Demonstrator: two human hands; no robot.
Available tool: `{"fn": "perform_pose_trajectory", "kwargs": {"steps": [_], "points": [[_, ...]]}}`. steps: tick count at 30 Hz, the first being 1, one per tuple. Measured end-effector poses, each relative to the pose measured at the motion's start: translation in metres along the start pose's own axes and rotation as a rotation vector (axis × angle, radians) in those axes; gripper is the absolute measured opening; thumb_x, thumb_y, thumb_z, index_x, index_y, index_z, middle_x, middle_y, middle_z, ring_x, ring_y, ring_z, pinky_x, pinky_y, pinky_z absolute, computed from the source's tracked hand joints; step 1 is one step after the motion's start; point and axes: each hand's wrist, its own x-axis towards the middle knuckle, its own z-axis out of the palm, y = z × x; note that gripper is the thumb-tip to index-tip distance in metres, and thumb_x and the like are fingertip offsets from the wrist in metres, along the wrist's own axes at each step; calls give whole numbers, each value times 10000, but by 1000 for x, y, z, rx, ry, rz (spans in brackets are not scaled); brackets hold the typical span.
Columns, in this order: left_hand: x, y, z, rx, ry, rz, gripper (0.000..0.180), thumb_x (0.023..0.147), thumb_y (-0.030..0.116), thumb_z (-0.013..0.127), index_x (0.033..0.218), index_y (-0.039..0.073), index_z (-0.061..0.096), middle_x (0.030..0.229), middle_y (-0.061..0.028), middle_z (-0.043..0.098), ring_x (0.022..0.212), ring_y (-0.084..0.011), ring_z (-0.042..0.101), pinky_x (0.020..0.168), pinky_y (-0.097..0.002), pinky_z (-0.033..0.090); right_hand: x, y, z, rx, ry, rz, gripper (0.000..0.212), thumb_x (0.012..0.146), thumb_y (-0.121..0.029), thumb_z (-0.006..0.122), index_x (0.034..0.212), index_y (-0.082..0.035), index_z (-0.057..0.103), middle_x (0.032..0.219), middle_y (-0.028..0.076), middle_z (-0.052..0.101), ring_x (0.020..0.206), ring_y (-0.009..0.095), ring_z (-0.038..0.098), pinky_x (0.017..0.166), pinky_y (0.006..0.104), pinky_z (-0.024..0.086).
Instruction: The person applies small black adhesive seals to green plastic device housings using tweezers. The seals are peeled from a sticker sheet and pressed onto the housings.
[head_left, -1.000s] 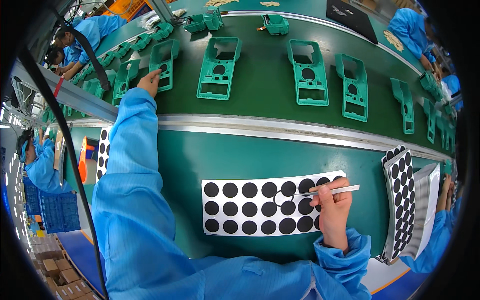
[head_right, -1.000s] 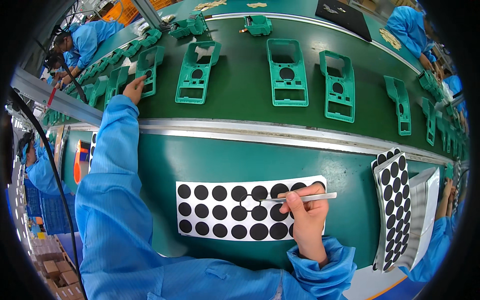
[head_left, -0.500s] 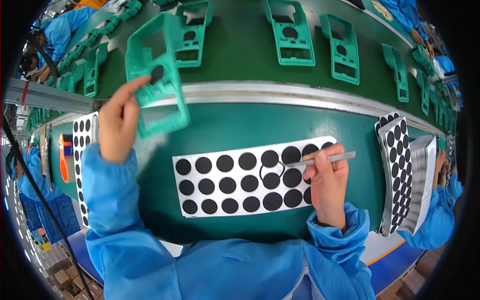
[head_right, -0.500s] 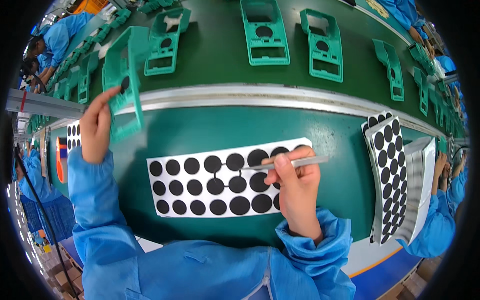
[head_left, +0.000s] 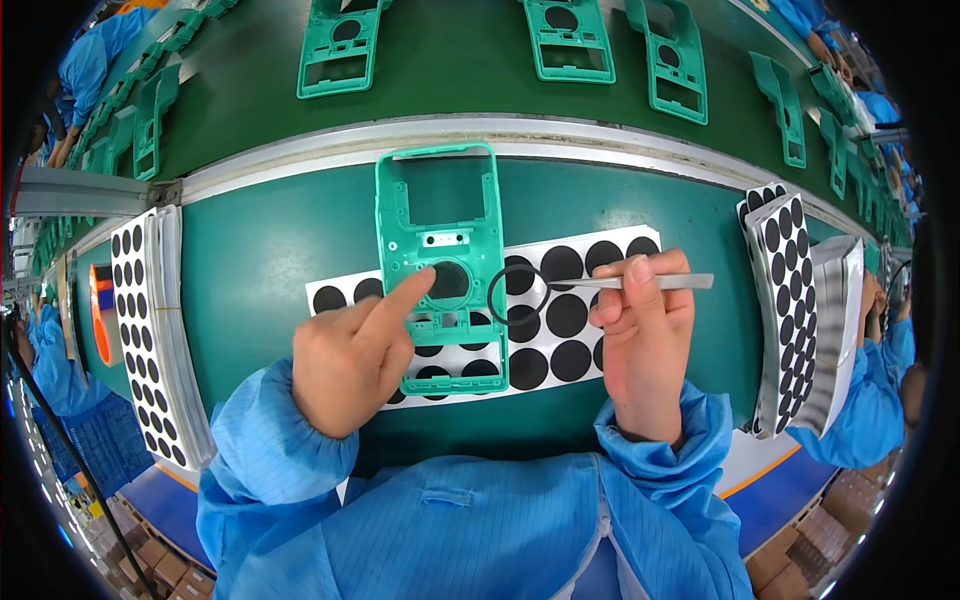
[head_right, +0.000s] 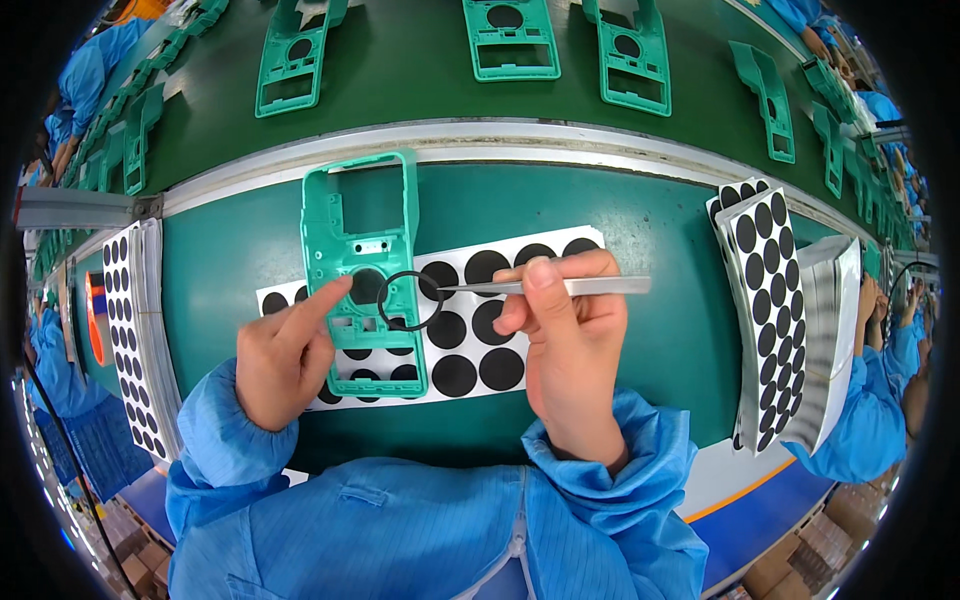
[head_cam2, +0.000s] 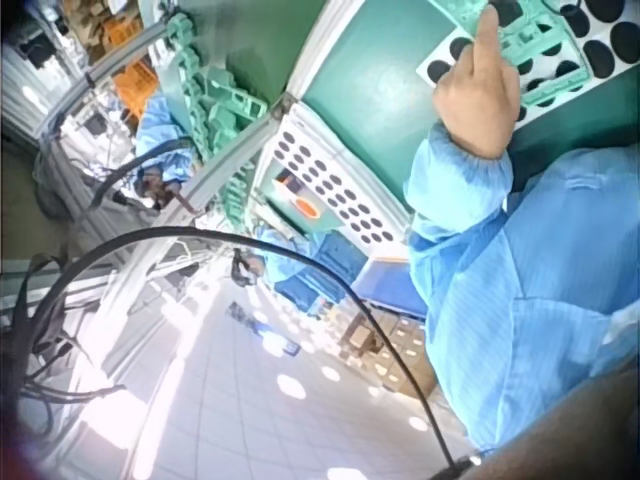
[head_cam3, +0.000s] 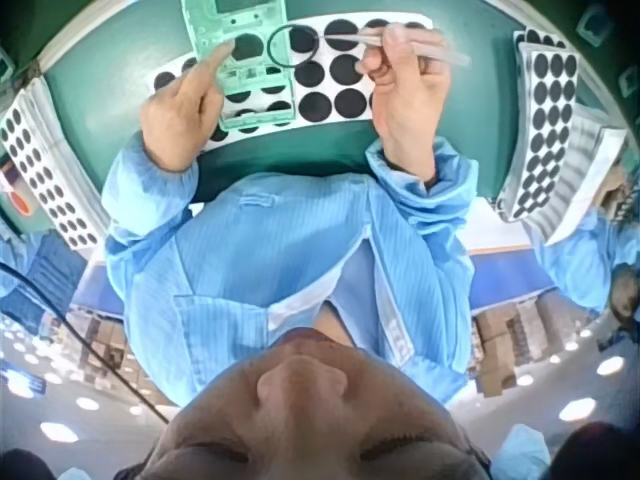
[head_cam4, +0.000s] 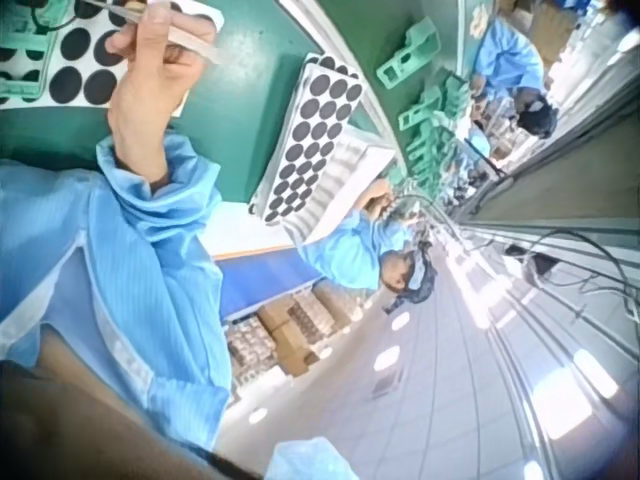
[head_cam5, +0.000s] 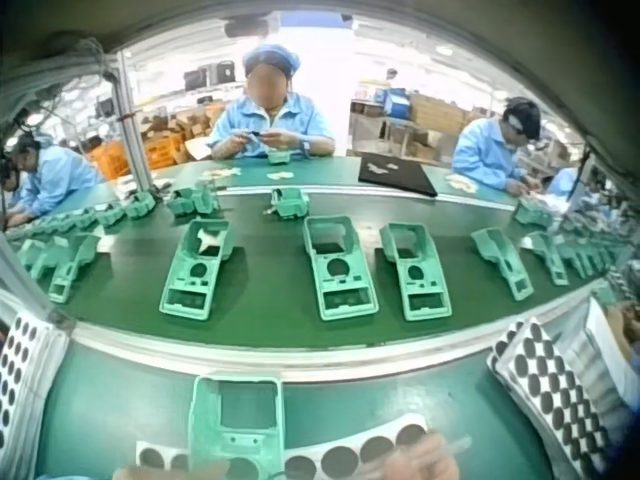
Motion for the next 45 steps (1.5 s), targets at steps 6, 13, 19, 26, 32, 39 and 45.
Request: {"fn": "perform_pose_trajectory", "kwargs": {"steps": [6,13,19,26,32,39,45], "points": [[9,-7,-7,-44,186,-7,380,697,0,620,1071,60,591,770,-97,542,576,-194,505,457,-282,401,-11,15,20,-218,-25,-285,157,845,-35,559,879,-23,405,779,147,593,604,117,566,554,229,493],[11,-15,0,45,53,193,633,614,309,728,1166,73,528,1239,-125,449,1086,-337,455,852,-413,362,-15,32,23,-313,-155,-354,200,821,57,539,919,-12,378,866,172,572,635,118,568,582,213,497],[14,-22,-1,1,-2,182,683,600,365,727,1173,59,515,1239,-123,450,1132,-330,445,847,-403,347,-14,40,24,-316,-183,-338,199,820,67,532,925,-10,382,877,179,568,649,122,576,578,199,487],[13,-23,-1,11,-6,179,675,599,387,723,1155,59,526,1234,-116,460,1137,-317,449,844,-394,344,-14,40,24,-338,-190,-336,197,820,65,534,928,-4,384,873,184,570,641,119,575,562,188,479],[13,-23,0,9,-4,178,660,606,385,722,1148,60,530,1235,-115,461,1140,-318,447,845,-393,343,-15,42,24,-352,-201,-354,197,822,50,546,928,1,387,879,187,574,633,112,567,554,184,473],[12,-23,-1,7,-4,169,645,605,378,725,1137,65,539,1238,-113,460,1142,-315,447,846,-393,344,-15,42,26,-351,-204,-352,196,821,45,552,931,0,396,880,187,575,636,112,564,555,181,469],[13,-23,0,4,2,170,645,598,370,729,1135,64,541,1239,-112,459,1142,-313,447,847,-390,343,-14,43,26,-341,-201,-364,192,821,46,553,930,2,401,875,185,574,631,105,554,563,185,467]]}}
